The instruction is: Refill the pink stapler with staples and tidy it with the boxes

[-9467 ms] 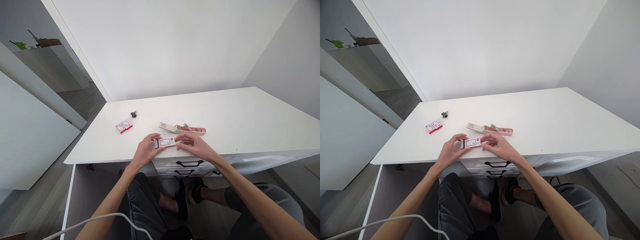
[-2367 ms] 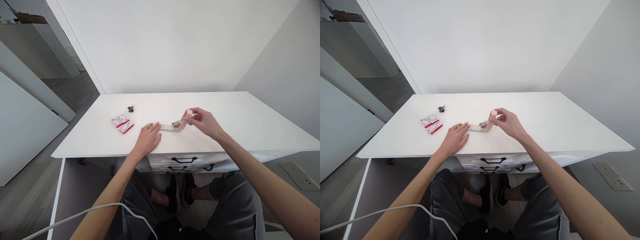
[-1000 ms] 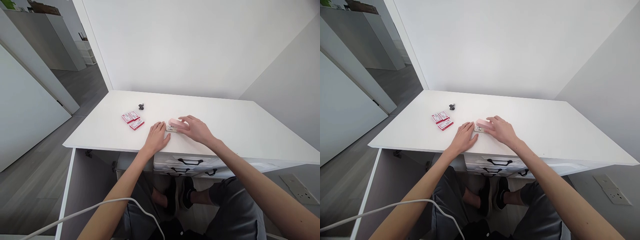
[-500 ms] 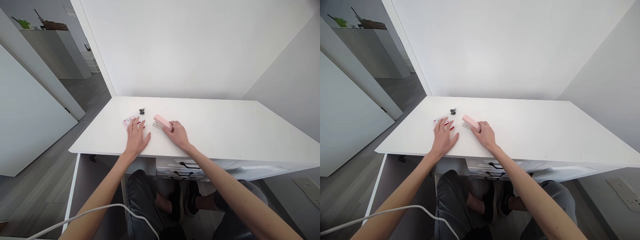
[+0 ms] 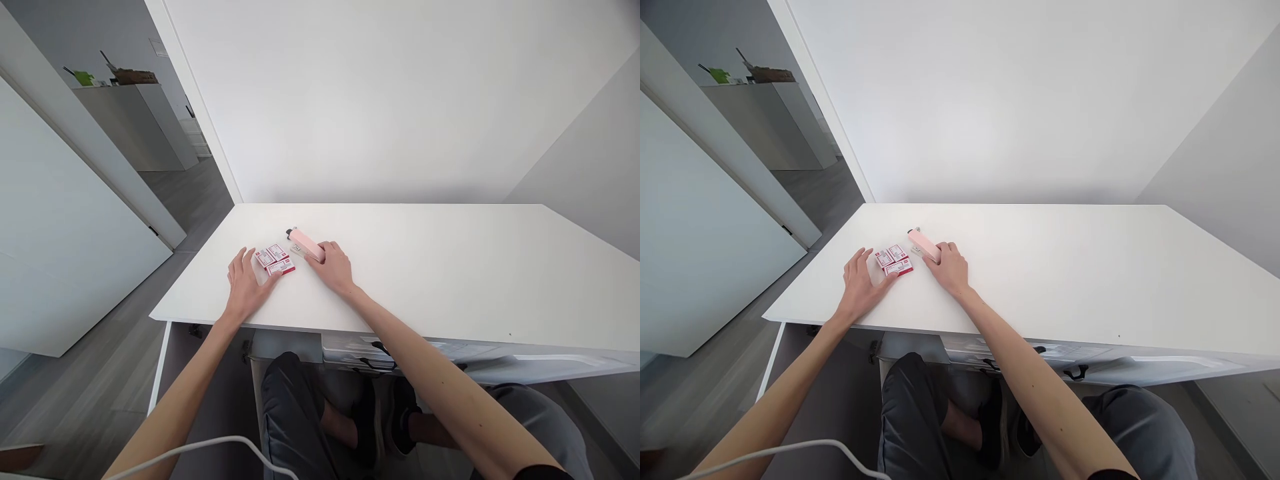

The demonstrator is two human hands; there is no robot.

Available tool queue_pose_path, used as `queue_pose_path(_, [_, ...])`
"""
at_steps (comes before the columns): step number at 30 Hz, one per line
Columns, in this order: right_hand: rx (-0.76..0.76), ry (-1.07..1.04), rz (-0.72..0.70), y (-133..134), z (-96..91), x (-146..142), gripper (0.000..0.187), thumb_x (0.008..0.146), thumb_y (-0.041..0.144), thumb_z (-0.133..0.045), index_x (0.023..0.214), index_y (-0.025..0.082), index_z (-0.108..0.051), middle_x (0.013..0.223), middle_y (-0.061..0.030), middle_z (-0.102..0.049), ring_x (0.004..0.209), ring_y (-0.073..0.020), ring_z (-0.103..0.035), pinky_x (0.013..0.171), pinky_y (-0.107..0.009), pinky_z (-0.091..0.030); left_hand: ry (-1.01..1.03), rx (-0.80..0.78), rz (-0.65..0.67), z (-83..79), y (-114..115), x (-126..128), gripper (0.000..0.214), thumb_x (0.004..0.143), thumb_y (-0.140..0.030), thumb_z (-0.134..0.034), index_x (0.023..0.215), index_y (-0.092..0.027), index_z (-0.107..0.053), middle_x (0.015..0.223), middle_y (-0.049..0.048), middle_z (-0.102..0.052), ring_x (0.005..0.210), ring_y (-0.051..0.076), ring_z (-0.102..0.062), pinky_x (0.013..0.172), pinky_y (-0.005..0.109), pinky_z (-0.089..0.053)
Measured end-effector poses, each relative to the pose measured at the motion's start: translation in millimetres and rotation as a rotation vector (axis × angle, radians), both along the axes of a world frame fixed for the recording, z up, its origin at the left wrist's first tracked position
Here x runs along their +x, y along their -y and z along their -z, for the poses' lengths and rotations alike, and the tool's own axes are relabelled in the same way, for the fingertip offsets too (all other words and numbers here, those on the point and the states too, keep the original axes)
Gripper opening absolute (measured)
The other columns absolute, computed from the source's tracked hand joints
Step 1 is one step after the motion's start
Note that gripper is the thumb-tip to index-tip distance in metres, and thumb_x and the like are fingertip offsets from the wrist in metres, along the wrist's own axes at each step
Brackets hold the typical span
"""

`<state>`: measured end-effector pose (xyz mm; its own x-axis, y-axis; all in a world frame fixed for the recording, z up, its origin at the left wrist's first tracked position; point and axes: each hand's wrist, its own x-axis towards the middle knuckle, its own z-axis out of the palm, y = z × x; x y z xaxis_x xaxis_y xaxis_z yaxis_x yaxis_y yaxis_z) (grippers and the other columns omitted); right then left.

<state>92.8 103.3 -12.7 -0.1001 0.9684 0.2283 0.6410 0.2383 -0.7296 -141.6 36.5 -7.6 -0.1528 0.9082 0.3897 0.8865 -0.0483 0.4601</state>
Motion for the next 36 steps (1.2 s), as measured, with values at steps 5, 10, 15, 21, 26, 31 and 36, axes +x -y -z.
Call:
queue_pose_path(5, [0.034, -0.090, -0.155, -3, 2.3, -2, 0.041, 0.093, 0.041, -0.074, 0.127, 0.023, -0.063, 0.128, -0.0072, -0.069, 0.089, -0.0195, -0.069, 0.085, -0.037, -0.053, 0.111, 0.044, -0.031, -2.9, -1, -2, 0.069, 0.103, -0.062, -0.048, 0.154, -0.016, -0.042, 0.168, 0.0238, -0.037, 0.159, 0.038, -0.030, 0.128, 0.063, -0.027])
queue_pose_path(10, [-0.021, -0.119, -0.231, -2, 1.0, 5, 0.050, 0.089, 0.036, -0.076, 0.135, 0.024, -0.062, 0.131, -0.0061, -0.071, 0.084, -0.0170, -0.068, 0.088, -0.038, -0.053, 0.219, 0.011, -0.083, -6.6, -2, -5, 0.058, 0.105, -0.057, -0.041, 0.144, -0.015, -0.047, 0.157, 0.0242, -0.048, 0.153, 0.036, -0.038, 0.126, 0.060, -0.032])
queue_pose_path(15, [-0.070, -0.103, -0.276, -2, -2.3, 9, 0.053, 0.087, 0.032, -0.077, 0.137, 0.023, -0.063, 0.116, -0.0038, -0.074, 0.089, -0.0191, -0.069, 0.088, -0.039, -0.054, 0.329, 0.001, -0.144, -12.0, 0, -5, 0.051, 0.105, -0.057, -0.044, 0.136, -0.017, -0.052, 0.155, 0.0223, -0.050, 0.149, 0.035, -0.045, 0.122, 0.056, -0.040])
queue_pose_path(21, [-0.135, -0.237, -0.343, 10, -4.1, 39, 0.061, 0.086, 0.025, -0.076, 0.144, 0.021, -0.057, 0.127, -0.0077, -0.073, 0.095, -0.0171, -0.071, 0.092, -0.038, -0.058, 0.372, 0.027, -0.200, -16.5, 3, -6, 0.039, 0.096, -0.043, -0.056, 0.127, -0.019, -0.053, 0.147, 0.0203, -0.056, 0.138, 0.032, -0.056, 0.114, 0.051, -0.048])
queue_pose_path(26, [-0.108, -0.312, -0.319, 21, -0.7, 82, 0.046, 0.092, 0.022, -0.066, 0.138, 0.023, -0.059, 0.139, -0.0087, -0.068, 0.099, -0.0156, -0.072, 0.097, -0.037, -0.060, 0.453, 0.057, -0.238, -22.3, 12, -8, 0.032, 0.086, -0.031, -0.058, 0.117, -0.020, -0.057, 0.126, 0.0138, -0.067, 0.109, 0.026, -0.068, 0.094, 0.041, -0.055])
queue_pose_path(31, [-0.086, -0.318, -0.252, 29, 7.0, 121, 0.034, 0.096, 0.025, -0.061, 0.129, 0.022, -0.063, 0.127, -0.0082, -0.073, 0.103, -0.0180, -0.072, 0.098, -0.039, -0.059, 0.514, -0.070, -0.116, -31.1, 21, -5, 0.012, 0.081, -0.028, -0.050, 0.083, -0.022, -0.059, 0.072, -0.0012, -0.056, 0.066, 0.016, -0.050, 0.066, 0.029, -0.040])
queue_pose_path(36, [-0.106, -0.327, -0.210, 39, 9.9, 144, 0.024, 0.096, 0.031, -0.062, 0.117, 0.024, -0.071, 0.116, -0.0055, -0.077, 0.104, -0.0195, -0.072, 0.099, -0.040, -0.058, 0.474, -0.135, -0.039, -35.9, 25, -1, 0.013, 0.079, -0.029, -0.045, 0.067, -0.023, -0.046, 0.061, -0.0036, -0.036, 0.058, 0.014, -0.029, 0.058, 0.030, -0.024])
